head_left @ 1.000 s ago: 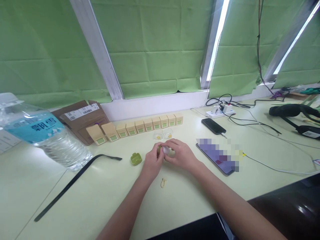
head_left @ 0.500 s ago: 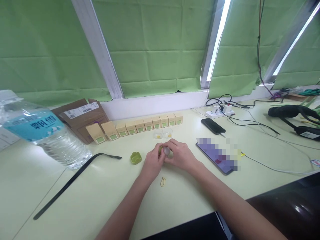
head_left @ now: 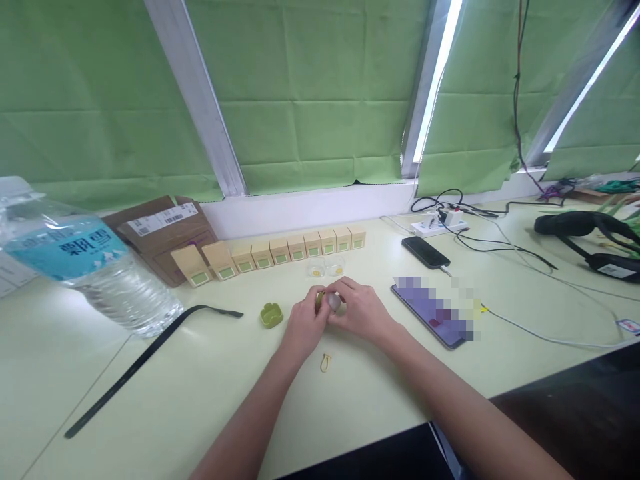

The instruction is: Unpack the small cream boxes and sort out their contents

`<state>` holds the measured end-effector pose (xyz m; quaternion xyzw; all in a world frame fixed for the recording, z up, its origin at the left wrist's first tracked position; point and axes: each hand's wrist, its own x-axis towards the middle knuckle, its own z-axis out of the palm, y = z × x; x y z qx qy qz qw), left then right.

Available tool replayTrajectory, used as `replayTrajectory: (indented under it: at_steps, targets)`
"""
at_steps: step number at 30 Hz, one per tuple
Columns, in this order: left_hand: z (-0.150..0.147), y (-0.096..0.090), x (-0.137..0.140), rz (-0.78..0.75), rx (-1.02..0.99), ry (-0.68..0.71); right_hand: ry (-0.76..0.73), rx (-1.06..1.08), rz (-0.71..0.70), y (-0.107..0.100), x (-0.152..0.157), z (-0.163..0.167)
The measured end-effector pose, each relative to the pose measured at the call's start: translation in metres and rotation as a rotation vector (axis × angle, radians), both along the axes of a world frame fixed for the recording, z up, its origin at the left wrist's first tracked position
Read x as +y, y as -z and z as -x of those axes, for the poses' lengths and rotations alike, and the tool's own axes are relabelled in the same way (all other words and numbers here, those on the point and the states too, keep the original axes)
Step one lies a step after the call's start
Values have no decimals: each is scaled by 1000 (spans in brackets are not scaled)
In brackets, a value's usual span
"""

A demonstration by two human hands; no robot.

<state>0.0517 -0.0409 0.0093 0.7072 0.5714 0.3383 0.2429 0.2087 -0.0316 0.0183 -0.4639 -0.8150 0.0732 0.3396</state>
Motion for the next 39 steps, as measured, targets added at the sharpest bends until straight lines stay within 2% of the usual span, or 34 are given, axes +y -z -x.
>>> replayTrajectory:
  at_steps: [7,17,23,32,39]
  targets:
    - [2,-1,-1,0,-119,-9,-62,215,30,10,5,-1]
    - [0,0,0,38,-235,28,-46,240,-2,10,6,-1]
    - [1,8,4,81,-350,47,-59,333,35,8,6,-2]
    - [2,9,7,107,-467,18,-101,492,103,10,9,-5]
    - [3,13,10,89,-486,11,-87,563,136,6,9,-8]
